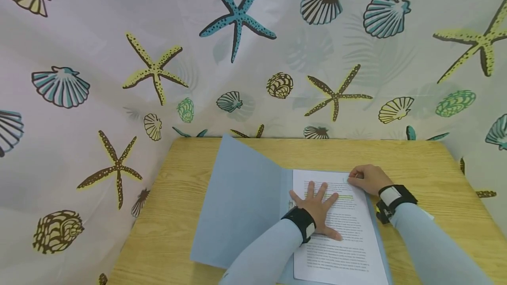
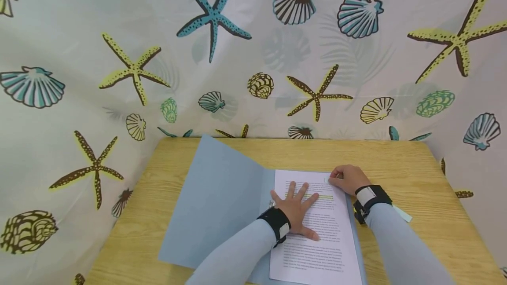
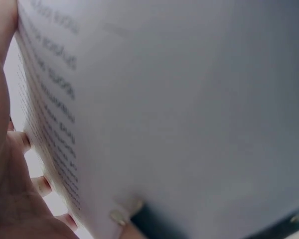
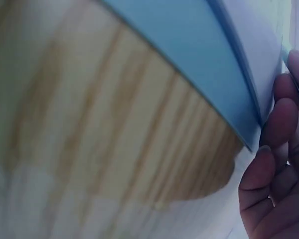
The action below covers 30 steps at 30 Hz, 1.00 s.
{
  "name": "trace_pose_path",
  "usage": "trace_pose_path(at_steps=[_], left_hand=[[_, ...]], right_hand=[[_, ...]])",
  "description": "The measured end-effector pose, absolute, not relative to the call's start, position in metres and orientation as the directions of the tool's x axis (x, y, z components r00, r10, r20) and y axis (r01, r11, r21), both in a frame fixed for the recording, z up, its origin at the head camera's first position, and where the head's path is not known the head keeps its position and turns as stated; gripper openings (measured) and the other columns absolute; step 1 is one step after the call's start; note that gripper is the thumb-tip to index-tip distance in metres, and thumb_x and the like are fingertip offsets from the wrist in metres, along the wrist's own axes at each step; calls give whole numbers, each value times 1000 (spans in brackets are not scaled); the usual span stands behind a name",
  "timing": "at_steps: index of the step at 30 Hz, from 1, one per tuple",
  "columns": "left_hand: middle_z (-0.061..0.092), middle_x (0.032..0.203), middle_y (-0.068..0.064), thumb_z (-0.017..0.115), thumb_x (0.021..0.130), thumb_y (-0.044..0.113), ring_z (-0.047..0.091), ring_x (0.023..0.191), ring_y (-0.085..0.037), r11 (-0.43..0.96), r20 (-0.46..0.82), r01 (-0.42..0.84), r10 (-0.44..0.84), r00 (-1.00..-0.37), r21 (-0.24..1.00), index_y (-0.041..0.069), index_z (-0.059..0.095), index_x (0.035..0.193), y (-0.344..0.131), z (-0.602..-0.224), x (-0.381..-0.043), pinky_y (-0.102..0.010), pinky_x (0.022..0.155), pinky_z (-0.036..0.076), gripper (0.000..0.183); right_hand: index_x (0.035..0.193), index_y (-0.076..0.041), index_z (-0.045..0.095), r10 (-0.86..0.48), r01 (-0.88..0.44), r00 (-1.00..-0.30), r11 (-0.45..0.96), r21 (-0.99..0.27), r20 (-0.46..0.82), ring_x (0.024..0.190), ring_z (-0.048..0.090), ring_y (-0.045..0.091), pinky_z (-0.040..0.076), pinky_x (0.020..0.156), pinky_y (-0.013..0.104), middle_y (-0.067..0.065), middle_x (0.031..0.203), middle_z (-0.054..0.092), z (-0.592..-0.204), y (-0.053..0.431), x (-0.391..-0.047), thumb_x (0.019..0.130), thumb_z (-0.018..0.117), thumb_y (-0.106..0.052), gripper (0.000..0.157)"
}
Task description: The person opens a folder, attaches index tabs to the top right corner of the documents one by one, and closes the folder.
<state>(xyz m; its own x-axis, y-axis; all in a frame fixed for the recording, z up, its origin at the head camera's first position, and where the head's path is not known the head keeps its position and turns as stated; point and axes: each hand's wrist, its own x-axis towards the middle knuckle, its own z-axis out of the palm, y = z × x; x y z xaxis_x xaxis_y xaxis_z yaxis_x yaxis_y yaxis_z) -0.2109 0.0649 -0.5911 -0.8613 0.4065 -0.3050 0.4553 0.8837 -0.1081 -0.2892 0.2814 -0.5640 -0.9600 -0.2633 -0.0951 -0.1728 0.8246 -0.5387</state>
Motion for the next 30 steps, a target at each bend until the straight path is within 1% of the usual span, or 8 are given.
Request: trace_pose_path(at_steps=[6,10,16,21,30], left_hand=[[-11,156,8,40,40,100,-6,139,-32,884,-298,455,408,-863,-109,52,-10,142,66,-594,-212,-79,88,21,123],[-10,156,8,41,41,100,-5,139,-32,882,-305,456,406,-861,-115,52,-10,142,65,-588,-211,-78,89,24,123],[-9,156,8,42,43,99,-3,139,-31,878,-316,465,411,-855,-116,50,-9,143,64,-579,-208,-75,90,26,122],[-9,156,9,42,43,99,-4,139,-31,879,-319,461,406,-857,-120,51,-10,142,64,-578,-207,-75,90,26,122],[-11,156,10,40,40,100,-7,139,-31,885,-290,451,404,-868,-115,53,-12,141,64,-588,-209,-77,90,22,123]], right_hand=[[92,-11,67,-261,-164,-960,825,-541,-106,67,51,20,42,58,34,3,76,60,-564,281,-291,84,69,-24,16],[94,-11,67,-264,-165,-959,824,-542,-108,67,51,20,43,59,34,3,77,61,-564,281,-292,84,69,-23,15],[91,-13,67,-273,-185,-958,823,-537,-88,67,51,20,43,58,34,3,77,61,-566,283,-294,83,70,-22,12],[90,-14,68,-282,-196,-956,821,-536,-83,68,52,20,43,58,34,3,79,62,-568,284,-295,83,70,-23,12],[90,-14,68,-290,-199,-953,815,-545,-86,69,52,20,44,59,34,3,81,64,-565,287,-293,83,71,-24,12]])
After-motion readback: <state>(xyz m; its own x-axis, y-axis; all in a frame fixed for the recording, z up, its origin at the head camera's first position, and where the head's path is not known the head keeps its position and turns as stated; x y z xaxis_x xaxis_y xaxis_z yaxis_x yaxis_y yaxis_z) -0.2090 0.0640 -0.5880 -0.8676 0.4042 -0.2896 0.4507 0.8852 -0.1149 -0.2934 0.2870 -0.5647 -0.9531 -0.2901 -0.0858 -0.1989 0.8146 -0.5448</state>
